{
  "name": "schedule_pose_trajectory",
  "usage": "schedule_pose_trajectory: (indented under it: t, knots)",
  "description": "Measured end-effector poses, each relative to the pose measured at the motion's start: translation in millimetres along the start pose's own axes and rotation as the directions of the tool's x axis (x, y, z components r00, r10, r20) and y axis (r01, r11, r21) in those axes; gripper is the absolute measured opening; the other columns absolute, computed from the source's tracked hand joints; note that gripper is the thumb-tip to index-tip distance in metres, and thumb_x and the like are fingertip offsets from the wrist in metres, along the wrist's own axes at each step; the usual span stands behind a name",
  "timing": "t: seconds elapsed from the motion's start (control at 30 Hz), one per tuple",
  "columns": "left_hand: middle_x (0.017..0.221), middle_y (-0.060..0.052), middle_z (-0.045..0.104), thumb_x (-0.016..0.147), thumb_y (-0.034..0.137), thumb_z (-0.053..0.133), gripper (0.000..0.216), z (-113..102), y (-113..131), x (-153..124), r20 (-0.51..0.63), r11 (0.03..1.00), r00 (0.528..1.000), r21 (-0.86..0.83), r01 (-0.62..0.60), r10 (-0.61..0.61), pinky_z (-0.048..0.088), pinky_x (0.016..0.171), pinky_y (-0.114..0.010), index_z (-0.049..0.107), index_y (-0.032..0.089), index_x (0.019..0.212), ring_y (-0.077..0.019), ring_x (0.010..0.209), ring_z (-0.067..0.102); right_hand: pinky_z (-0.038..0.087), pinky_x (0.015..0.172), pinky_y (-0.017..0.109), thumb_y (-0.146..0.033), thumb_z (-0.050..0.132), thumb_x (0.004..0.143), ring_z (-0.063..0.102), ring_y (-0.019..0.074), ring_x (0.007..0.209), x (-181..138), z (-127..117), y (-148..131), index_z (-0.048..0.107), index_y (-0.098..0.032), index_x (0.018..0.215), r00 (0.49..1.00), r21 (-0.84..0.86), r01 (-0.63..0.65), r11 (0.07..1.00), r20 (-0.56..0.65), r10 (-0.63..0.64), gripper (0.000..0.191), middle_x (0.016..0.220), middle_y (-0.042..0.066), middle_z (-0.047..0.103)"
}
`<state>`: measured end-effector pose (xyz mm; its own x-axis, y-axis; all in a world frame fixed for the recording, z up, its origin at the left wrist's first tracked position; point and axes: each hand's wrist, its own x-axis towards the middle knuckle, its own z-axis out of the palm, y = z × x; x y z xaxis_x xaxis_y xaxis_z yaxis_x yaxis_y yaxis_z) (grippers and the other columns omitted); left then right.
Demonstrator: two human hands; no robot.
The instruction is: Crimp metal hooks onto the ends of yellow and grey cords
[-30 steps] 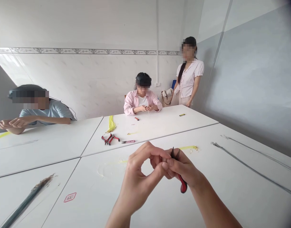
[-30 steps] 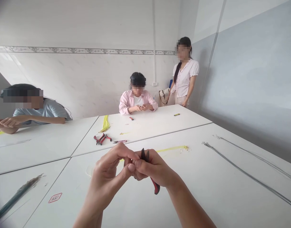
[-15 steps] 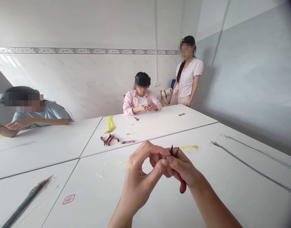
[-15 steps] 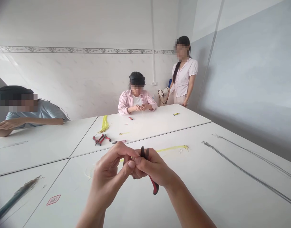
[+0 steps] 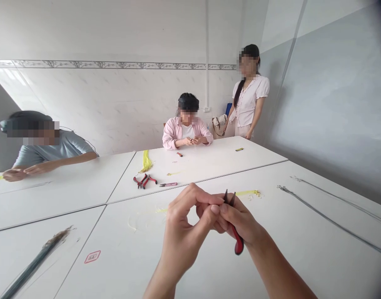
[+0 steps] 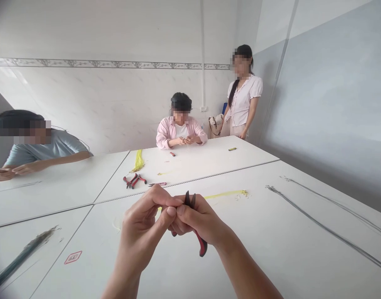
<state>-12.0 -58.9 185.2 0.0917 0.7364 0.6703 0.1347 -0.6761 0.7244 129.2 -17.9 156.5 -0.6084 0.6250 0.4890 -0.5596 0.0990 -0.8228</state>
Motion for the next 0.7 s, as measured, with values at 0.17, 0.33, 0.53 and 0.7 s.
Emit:
schedule_pose_trajectory:
  t: [0.17,0.33,0.53,0.7]
  knots:
    - [0.076,0.002,0.061,0.097,0.020,0.065,0.010,3,3,-2,-0.022,0.999,0.999,0.027,-0.023,0.024,0.055,0.063,-0.026,0.073,0.024,0.091,-0.0093,0.063,0.062,0.037,0.051,0.026,-0.047,0.064,0.095,0.031,0.0096,0.049,-1,2,1,0.043,-0.022,0.059,0.999,-0.009,-0.016,1.000,-0.033,0.015,0.049,0.049,-0.007,0.035]
    - [0.080,0.002,0.062,0.096,0.015,0.064,0.012,9,6,-6,-0.059,0.996,0.995,0.031,-0.082,0.084,0.051,0.055,-0.021,0.071,0.023,0.092,-0.0060,0.058,0.057,0.035,0.049,0.023,-0.046,0.061,0.098,0.030,0.0084,0.046,-1,6,-1,0.041,-0.022,0.059,0.999,0.049,0.035,0.998,-0.013,-0.035,0.050,0.047,-0.008,0.032]
    - [0.079,0.002,0.061,0.095,0.011,0.063,0.016,15,7,-8,-0.105,0.987,0.983,0.059,-0.148,0.153,0.045,0.051,-0.019,0.071,0.025,0.094,-0.0072,0.062,0.054,0.025,0.043,0.022,-0.048,0.061,0.097,0.027,0.0070,0.043,-1,11,3,0.043,-0.022,0.063,0.998,0.087,0.066,0.994,-0.018,-0.064,0.047,0.047,-0.009,0.031]
    - [0.081,0.001,0.063,0.093,0.005,0.063,0.021,17,16,-14,-0.116,0.974,0.969,0.088,-0.210,0.220,0.044,0.051,-0.020,0.070,0.024,0.093,-0.0080,0.065,0.055,0.021,0.039,0.023,-0.053,0.062,0.095,0.023,0.0067,0.038,-7,16,6,0.040,-0.023,0.062,0.998,0.078,0.049,0.996,-0.033,-0.046,0.049,0.044,-0.010,0.028]
